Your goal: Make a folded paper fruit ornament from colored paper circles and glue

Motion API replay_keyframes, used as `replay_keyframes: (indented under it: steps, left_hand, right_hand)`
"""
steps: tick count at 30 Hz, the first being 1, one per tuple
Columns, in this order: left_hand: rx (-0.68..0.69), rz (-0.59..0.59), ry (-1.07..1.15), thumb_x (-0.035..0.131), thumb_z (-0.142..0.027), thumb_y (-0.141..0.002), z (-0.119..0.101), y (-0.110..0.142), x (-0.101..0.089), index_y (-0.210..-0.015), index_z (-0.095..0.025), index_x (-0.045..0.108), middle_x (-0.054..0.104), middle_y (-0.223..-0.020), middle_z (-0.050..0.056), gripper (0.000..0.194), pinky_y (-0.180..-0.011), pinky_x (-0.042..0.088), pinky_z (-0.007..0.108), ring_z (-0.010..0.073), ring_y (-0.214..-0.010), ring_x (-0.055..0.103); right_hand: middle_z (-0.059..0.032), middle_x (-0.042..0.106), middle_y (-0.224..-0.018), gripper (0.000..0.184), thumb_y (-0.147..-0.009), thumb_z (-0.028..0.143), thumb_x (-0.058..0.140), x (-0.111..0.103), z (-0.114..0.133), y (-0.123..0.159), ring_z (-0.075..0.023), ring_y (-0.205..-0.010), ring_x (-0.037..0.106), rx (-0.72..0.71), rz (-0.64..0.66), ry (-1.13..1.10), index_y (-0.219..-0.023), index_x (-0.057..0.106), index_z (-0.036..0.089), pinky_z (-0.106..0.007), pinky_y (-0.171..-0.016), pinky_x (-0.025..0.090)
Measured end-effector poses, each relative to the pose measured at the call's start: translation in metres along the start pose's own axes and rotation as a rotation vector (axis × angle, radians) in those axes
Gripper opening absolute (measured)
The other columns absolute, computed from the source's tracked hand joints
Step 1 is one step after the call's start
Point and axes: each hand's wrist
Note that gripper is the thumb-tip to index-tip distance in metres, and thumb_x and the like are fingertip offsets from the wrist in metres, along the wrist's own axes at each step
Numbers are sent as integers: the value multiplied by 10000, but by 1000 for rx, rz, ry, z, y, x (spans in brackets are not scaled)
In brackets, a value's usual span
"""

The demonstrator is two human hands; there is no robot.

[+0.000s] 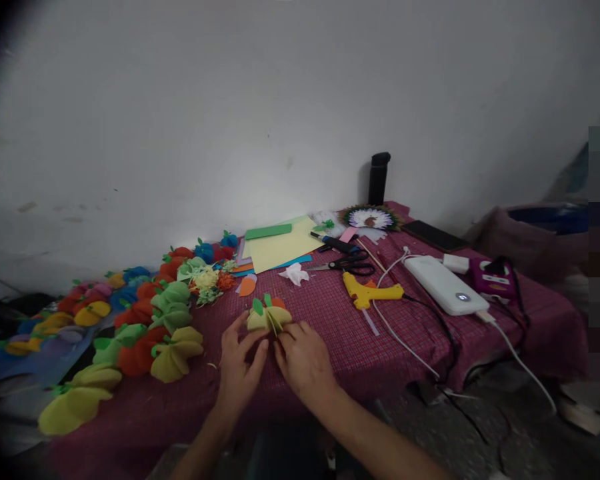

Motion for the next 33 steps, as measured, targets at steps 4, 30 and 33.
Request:
replay_keyframes:
  steps: [4,30,33]
  left_hand:
    - [-45,-39,-39,602,-313,-762,3,-3,5,-912,-249,658,423,-1296,66,172,-977,339,480,264,-1174,402]
    - [-55,-81,-26,572,-220,-762,6,-8,10,-782,-207,664,525,-1197,87,95,-920,406,435,238,-1088,486]
    - [-73,-165,-73,594,-248,-754,0,-13,14,-787,-201,663,533,-1181,98,90,-925,389,448,245,-1082,483]
  right_hand:
    - [-35,632,-872,166,-821,111,504,1,2,2,-186,-825,516,-79,19,-28,-854,646,190,-310,-756,432]
    - [-34,671,-836,180,-886,237,446,3,-7,-15,-183,-761,589,63,-78,-41,-951,613,213,-281,-704,412]
    - [-34,677,-845,191,-889,231,440,4,-5,-14,-182,-771,587,25,-75,-40,-935,625,212,-280,-718,409]
Point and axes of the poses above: each hand's wrist, its own y-axis away from the middle knuckle, its own x-axis out of the palm, z = x × y
